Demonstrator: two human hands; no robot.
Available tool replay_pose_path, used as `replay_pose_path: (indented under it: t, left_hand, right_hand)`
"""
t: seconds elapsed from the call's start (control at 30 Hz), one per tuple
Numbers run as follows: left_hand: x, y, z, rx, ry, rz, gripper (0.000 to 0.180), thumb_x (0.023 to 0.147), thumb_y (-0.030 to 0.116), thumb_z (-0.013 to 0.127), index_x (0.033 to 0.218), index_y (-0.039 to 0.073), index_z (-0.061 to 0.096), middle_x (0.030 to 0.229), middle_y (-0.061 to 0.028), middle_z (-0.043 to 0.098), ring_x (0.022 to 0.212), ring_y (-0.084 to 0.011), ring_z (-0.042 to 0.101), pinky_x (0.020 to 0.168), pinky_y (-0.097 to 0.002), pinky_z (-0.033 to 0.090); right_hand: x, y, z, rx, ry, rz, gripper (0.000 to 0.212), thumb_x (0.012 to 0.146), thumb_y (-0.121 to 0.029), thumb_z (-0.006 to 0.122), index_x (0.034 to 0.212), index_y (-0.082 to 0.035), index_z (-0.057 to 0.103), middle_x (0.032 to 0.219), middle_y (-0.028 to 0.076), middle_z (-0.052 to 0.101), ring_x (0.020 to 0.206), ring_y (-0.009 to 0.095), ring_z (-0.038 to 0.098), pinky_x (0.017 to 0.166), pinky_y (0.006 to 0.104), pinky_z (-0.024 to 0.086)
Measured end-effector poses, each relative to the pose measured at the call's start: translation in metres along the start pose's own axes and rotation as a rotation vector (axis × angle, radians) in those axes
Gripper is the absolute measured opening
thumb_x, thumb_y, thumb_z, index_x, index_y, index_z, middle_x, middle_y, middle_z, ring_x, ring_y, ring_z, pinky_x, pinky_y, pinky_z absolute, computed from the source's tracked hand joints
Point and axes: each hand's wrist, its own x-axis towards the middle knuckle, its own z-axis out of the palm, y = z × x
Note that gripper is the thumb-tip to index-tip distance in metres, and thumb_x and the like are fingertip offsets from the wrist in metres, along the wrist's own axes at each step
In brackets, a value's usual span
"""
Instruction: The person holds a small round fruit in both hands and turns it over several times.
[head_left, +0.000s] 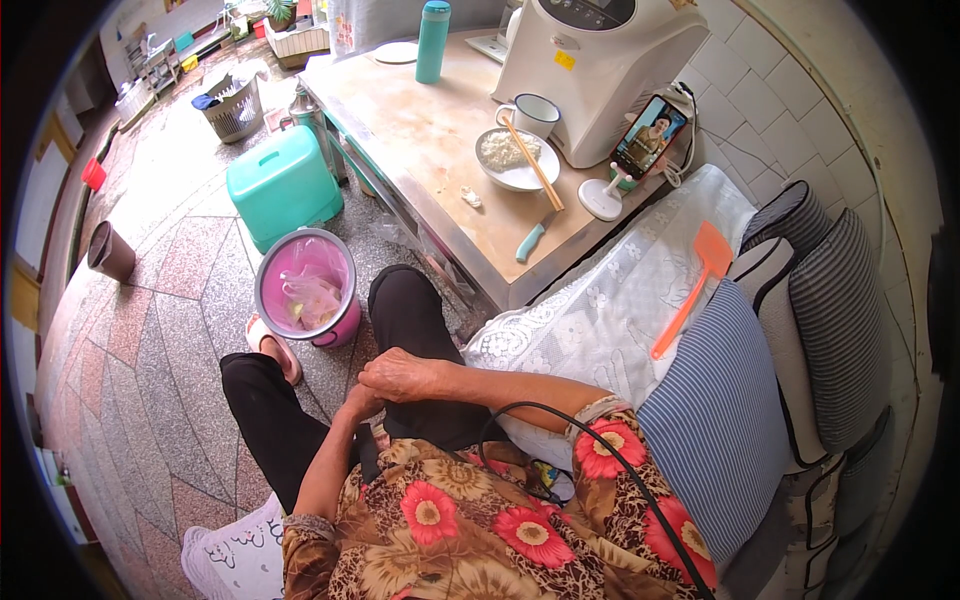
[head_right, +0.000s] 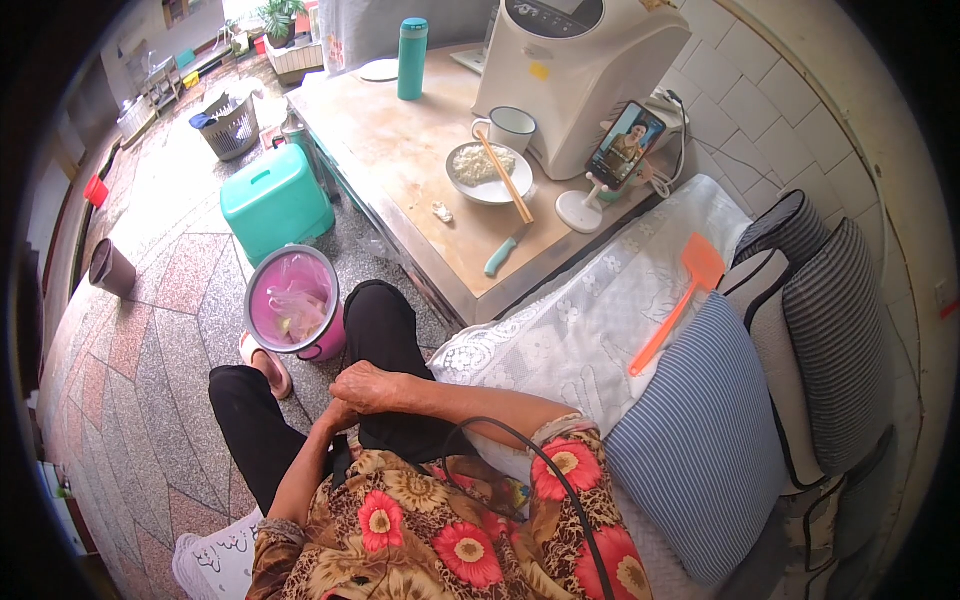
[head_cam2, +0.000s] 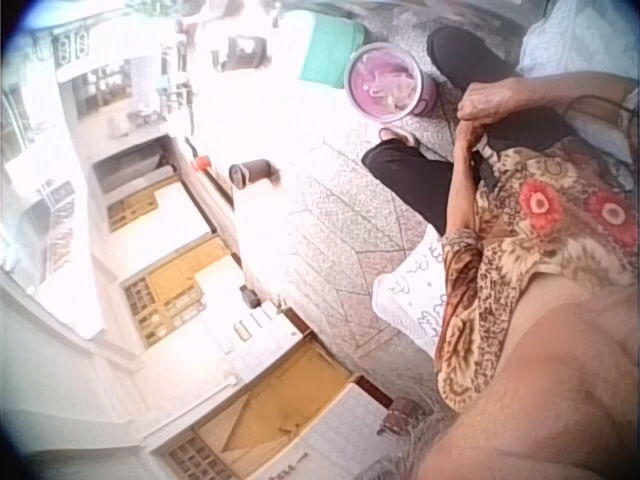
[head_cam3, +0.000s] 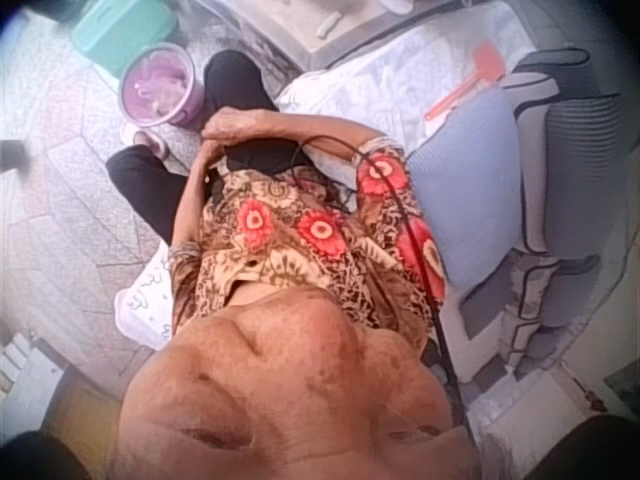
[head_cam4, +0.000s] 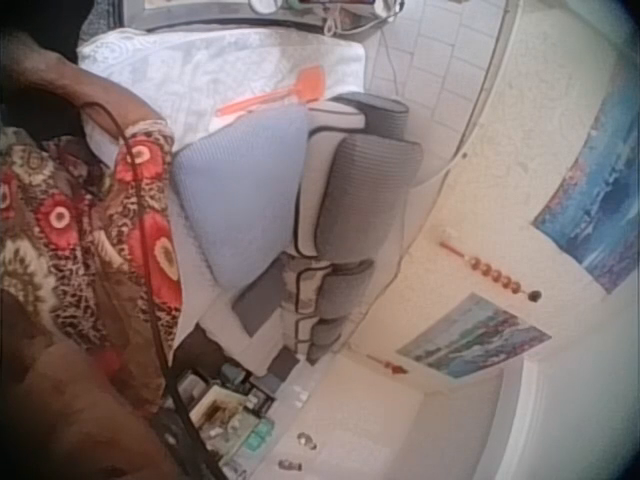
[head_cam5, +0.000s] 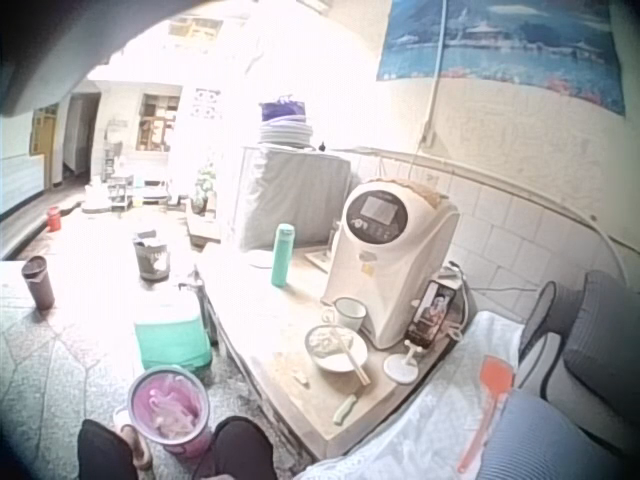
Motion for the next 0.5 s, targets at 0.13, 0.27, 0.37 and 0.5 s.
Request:
replay_pose_path:
  t: [0.13,0.27,0.37,0.5]
  left_hand:
    - [-0.0008,-0.0026,0.0013,-0.004,0.018,0.012,0.030,0.069,0.007,0.054,0.099,0.008,0.056,0.100,-0.0154,0.057,0.097,-0.0297,0.053,0.079,-0.0376,0.043]
    - [0.0008,-0.0025,0.0014,0.027,-0.016,0.008,0.029,0.069,0.008,0.054,0.099,0.008,0.057,0.100,-0.0153,0.058,0.097,-0.0297,0.053,0.079,-0.0374,0.043]
    - [-0.0002,-0.0058,0.0023,0.027,-0.014,0.008,0.029,0.070,0.008,0.054,0.099,0.008,0.057,0.101,-0.0155,0.057,0.098,-0.0296,0.053,0.079,-0.0372,0.043]
    - [0.0003,-0.0100,0.0056,0.025,-0.047,-0.020,0.031,0.070,0.004,0.056,0.100,0.007,0.056,0.103,-0.0131,0.056,0.100,-0.0250,0.050,0.084,-0.0343,0.040]
  right_hand:
    - [0.0003,-0.0006,-0.0002,0.000,0.002,-0.002,0.013,0.067,-0.011,0.053,0.067,0.001,0.051,0.068,0.017,0.056,0.068,0.034,0.057,0.057,0.0408,0.044]
    - [-0.0006,0.0001,-0.0002,0.002,0.019,-0.005,0.013,0.067,-0.011,0.052,0.067,0.001,0.051,0.068,0.017,0.056,0.068,0.033,0.057,0.057,0.0405,0.044]
    - [0.0002,0.0008,0.0021,-0.010,0.018,-0.011,0.013,0.068,-0.011,0.052,0.068,0.001,0.051,0.068,0.017,0.056,0.068,0.033,0.057,0.057,0.0403,0.044]
    - [0.0004,0.0028,0.0069,0.024,0.108,-0.021,0.012,0.059,-0.011,0.055,0.062,0.001,0.054,0.062,0.018,0.056,0.064,0.035,0.057,0.053,0.0421,0.044]
